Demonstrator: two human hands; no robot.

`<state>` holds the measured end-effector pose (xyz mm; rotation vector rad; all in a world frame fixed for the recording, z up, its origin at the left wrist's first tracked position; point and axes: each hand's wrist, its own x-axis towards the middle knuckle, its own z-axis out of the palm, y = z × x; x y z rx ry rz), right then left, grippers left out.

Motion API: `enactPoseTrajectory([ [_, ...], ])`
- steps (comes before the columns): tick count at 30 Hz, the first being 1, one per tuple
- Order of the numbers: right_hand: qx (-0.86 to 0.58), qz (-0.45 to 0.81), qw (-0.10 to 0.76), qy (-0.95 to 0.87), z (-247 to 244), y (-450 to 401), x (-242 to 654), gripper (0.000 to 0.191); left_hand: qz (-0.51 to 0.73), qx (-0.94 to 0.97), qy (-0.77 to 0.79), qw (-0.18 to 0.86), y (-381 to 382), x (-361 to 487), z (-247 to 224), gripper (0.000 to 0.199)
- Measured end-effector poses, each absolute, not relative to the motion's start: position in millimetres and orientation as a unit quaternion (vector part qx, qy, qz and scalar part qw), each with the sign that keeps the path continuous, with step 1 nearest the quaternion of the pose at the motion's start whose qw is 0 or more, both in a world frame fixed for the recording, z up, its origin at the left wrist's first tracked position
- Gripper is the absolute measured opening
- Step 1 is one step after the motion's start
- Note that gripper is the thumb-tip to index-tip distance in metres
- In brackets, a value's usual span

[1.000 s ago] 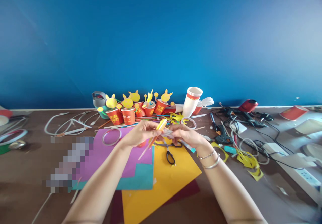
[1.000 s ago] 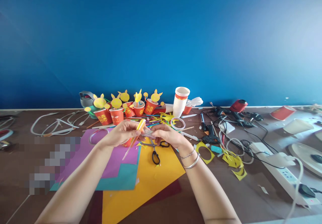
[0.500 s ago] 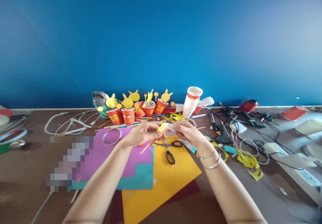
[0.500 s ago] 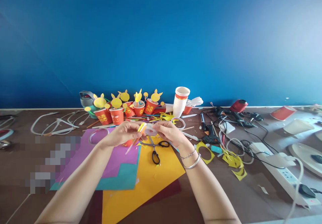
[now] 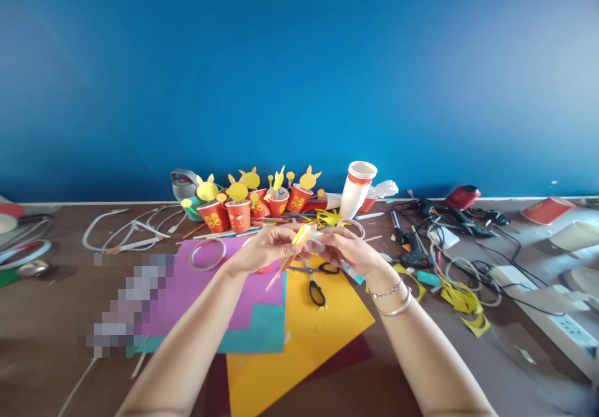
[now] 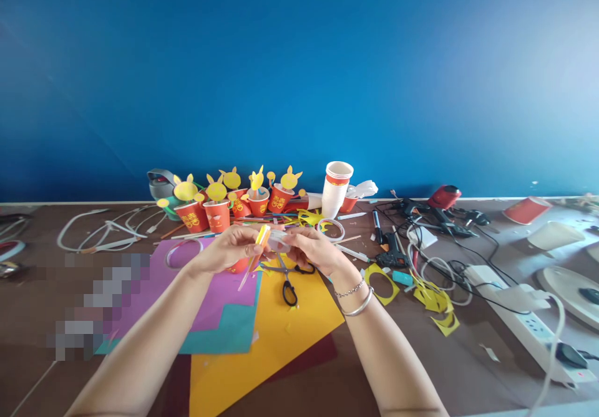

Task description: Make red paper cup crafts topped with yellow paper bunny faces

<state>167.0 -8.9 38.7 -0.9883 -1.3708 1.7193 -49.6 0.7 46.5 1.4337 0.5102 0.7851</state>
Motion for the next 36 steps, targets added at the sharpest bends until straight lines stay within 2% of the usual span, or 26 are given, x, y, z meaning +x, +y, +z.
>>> enactPoseTrajectory([
  [10, -0.319, 0.672, 0.378, -0.551, 43, -11, 169, 0.02, 0.401, 0.58, 0.207, 0.679, 2, -49, 39, 0.023],
  [16, -0.278, 0.697, 0.361, -0.553, 41, -11, 171, 0.016, 0.413, 0.537, 0.221, 0.702, 0, -47, 42, 0.029],
  [26, -0.315, 0.686, 0.384, -0.532, 37, -11, 168, 0.026, 0.414, 0.53, 0.208, 0.71, 0, -45, 43, 0.024],
  [33, -0.265, 0.69, 0.343, -0.58, 48, -17, 171, 0.029, 0.426, 0.498, 0.194, 0.73, 2, -46, 34, 0.026],
  [36, -0.296, 0.672, 0.359, -0.577, 50, -17, 171, 0.03, 0.409, 0.531, 0.192, 0.717, 3, -49, 35, 0.023],
])
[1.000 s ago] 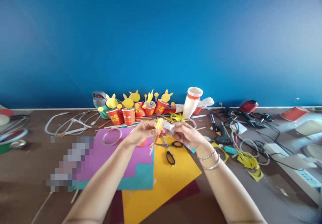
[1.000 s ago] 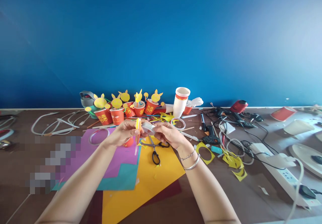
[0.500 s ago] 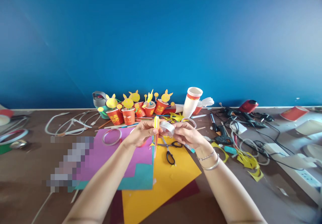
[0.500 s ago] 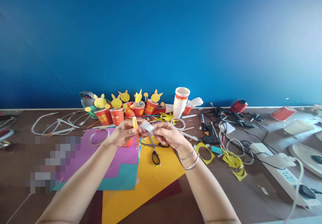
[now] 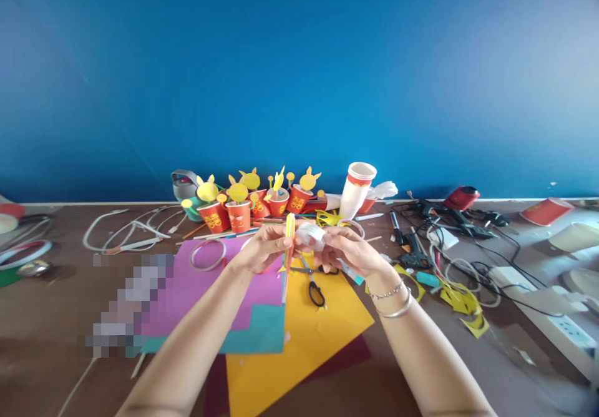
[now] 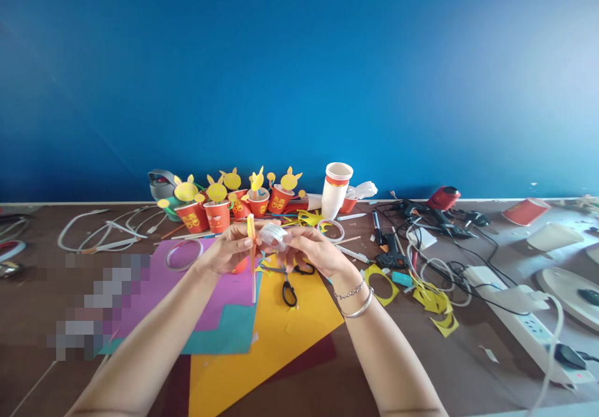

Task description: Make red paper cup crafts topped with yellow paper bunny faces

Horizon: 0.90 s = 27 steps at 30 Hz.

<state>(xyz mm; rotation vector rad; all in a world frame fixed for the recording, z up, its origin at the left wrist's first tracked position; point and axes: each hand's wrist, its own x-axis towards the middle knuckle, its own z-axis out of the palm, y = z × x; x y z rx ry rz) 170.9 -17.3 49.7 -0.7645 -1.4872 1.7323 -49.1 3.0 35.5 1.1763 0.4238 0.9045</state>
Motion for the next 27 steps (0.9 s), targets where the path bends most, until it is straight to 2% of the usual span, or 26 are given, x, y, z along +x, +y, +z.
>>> enactPoseTrajectory([
  [6, -0.384, 0.624, 0.341, -0.588, 48, -16, 165, 0.039, 0.363, 0.637, 0.207, 0.648, 4, -50, 40, 0.018],
  [11, -0.337, 0.678, 0.339, -0.559, 48, -16, 166, 0.027, 0.416, 0.578, 0.203, 0.673, 3, -44, 34, 0.022],
  [16, -0.328, 0.704, 0.308, -0.55, 51, -17, 170, 0.025, 0.444, 0.524, 0.207, 0.696, 1, -40, 30, 0.022],
  [27, -0.404, 0.657, 0.369, -0.518, 44, -17, 159, 0.028, 0.428, 0.594, 0.216, 0.646, 2, -40, 31, 0.018],
])
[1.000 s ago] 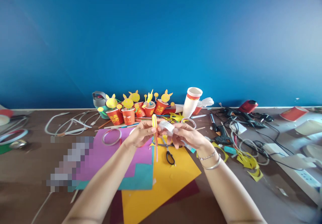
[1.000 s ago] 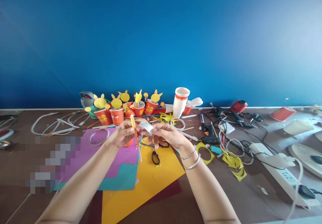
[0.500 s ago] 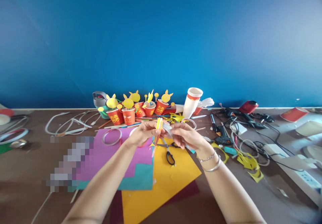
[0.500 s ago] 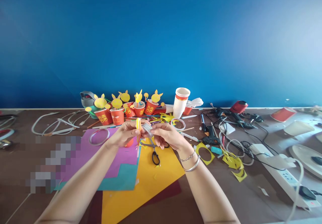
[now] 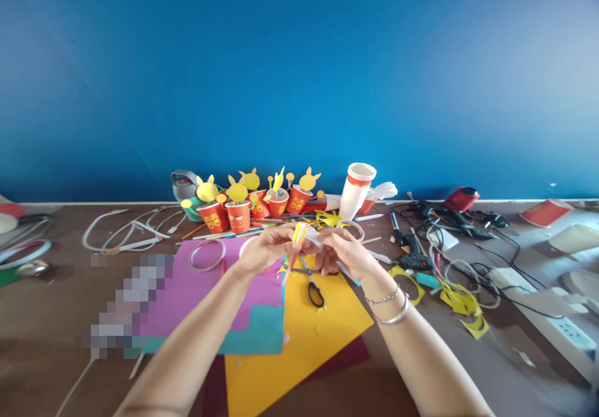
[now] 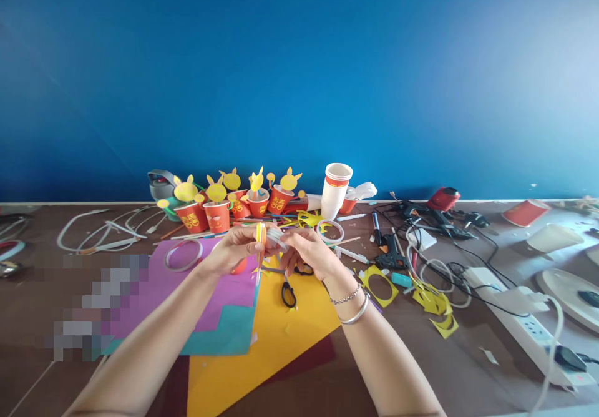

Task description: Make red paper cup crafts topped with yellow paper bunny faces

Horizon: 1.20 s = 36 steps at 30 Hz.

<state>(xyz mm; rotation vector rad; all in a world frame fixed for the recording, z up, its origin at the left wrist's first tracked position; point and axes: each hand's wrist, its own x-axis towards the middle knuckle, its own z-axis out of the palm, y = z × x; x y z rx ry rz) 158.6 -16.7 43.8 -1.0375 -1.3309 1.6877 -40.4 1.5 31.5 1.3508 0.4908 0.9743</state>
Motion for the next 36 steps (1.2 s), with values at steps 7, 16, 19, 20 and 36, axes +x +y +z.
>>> enactPoseTrajectory([
  [7, -0.348, 0.687, 0.381, -0.512, 49, -19, 159, 0.018, 0.461, 0.487, 0.215, 0.71, 2, -39, 30, 0.024],
  [16, -0.314, 0.66, 0.356, -0.583, 55, -23, 160, 0.027, 0.477, 0.418, 0.184, 0.751, 0, -35, 31, 0.026],
  [19, -0.318, 0.632, 0.397, -0.585, 50, -21, 160, 0.026, 0.462, 0.448, 0.189, 0.742, 0, -36, 34, 0.023],
  [20, -0.333, 0.625, 0.402, -0.581, 48, -20, 161, 0.026, 0.45, 0.475, 0.197, 0.73, 0, -37, 36, 0.022],
  [36, -0.334, 0.689, 0.427, -0.482, 52, -22, 151, 0.02, 0.464, 0.547, 0.207, 0.665, 1, -40, 30, 0.019],
])
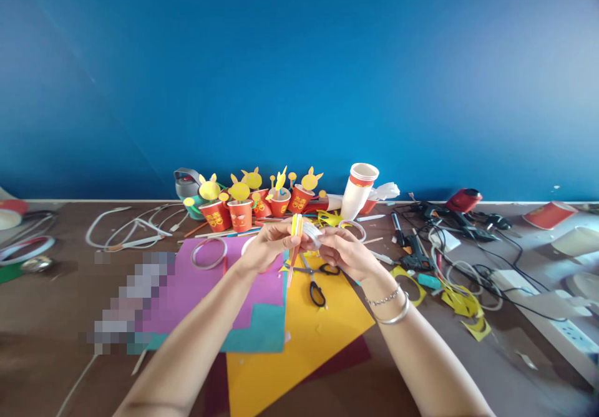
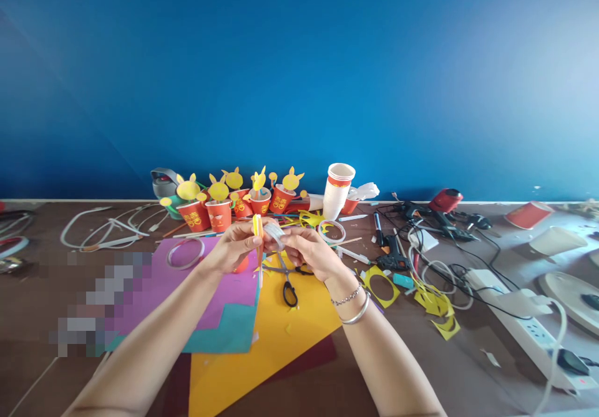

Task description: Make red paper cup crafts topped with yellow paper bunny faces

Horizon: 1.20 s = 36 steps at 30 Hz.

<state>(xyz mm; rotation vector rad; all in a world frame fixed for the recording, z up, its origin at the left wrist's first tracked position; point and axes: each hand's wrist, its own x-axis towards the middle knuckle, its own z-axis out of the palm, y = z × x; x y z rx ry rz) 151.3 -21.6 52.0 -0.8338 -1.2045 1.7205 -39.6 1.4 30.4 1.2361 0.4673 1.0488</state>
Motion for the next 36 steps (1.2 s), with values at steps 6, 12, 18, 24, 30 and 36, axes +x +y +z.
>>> enactPoseTrajectory([
  [6, -0.351, 0.686, 0.445, -0.456, 51, -20, 151, 0.016, 0.468, 0.581, 0.203, 0.634, 2, -39, 29, 0.017],
  [12, -0.37, 0.681, 0.452, -0.441, 50, -20, 149, 0.016, 0.474, 0.594, 0.207, 0.616, 2, -38, 29, 0.018],
  [18, -0.389, 0.667, 0.465, -0.434, 43, -17, 145, 0.016, 0.463, 0.608, 0.218, 0.607, 1, -37, 34, 0.019],
  [24, -0.349, 0.709, 0.402, -0.462, 51, -18, 155, 0.006, 0.459, 0.575, 0.233, 0.636, 5, -41, 28, 0.023],
  [30, -0.377, 0.704, 0.41, -0.44, 49, -15, 156, 0.021, 0.46, 0.561, 0.243, 0.643, 7, -42, 23, 0.021],
  [36, -0.395, 0.701, 0.416, -0.423, 44, -12, 151, 0.017, 0.453, 0.574, 0.229, 0.642, 5, -41, 26, 0.02],
])
